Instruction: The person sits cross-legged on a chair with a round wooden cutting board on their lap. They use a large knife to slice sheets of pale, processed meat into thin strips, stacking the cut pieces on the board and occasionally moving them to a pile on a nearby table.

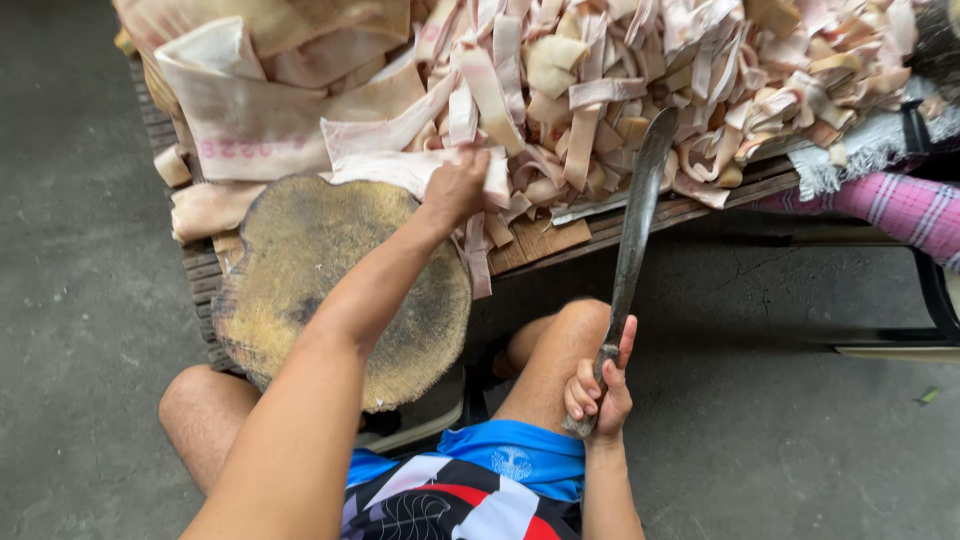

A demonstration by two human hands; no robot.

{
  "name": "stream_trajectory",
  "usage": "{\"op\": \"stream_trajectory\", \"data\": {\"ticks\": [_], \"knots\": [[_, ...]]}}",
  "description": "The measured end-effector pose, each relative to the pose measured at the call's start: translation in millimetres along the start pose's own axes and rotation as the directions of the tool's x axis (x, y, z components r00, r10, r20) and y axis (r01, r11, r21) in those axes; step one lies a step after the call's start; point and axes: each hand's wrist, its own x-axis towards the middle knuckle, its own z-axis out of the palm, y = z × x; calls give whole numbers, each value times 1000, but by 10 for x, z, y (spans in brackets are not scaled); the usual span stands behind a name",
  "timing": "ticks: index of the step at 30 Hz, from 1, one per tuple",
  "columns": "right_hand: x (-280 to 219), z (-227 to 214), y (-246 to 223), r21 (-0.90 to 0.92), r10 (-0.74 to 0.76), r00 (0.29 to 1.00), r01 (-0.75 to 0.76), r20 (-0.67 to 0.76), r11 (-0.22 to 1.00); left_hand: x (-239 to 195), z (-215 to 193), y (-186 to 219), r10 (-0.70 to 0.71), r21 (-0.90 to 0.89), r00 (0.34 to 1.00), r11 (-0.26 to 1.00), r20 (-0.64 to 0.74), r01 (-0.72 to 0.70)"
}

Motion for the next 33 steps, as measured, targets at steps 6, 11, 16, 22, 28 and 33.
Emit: {"op": "stream_trajectory", "data": {"ticks": [6,11,16,22,28,33], "knots": [[-104,-34,-43,-65,26,1000,-25,14,998,-8,-1132,710,802,510,590,547,-91,-664],[-192,18,-31,-97,67,998,-65,16,993,-1518,-1621,1903,823,371,565,507,61,-778],[-232,42,4,-190,132,990,-119,56,975,-2750,-1796,2024,767,320,497,390,406,-864],[-304,66,136,-405,269,962,-226,54,886,-3399,-2086,166,325,587,945,757,43,-287],[-227,109,292,-613,380,922,-344,-77,711,-3761,-2140,-677,-140,-509,966,861,-217,10],[-14,157,403,-593,356,930,-337,-90,731,-2961,-2144,-63,-150,462,925,831,-349,310]]}}
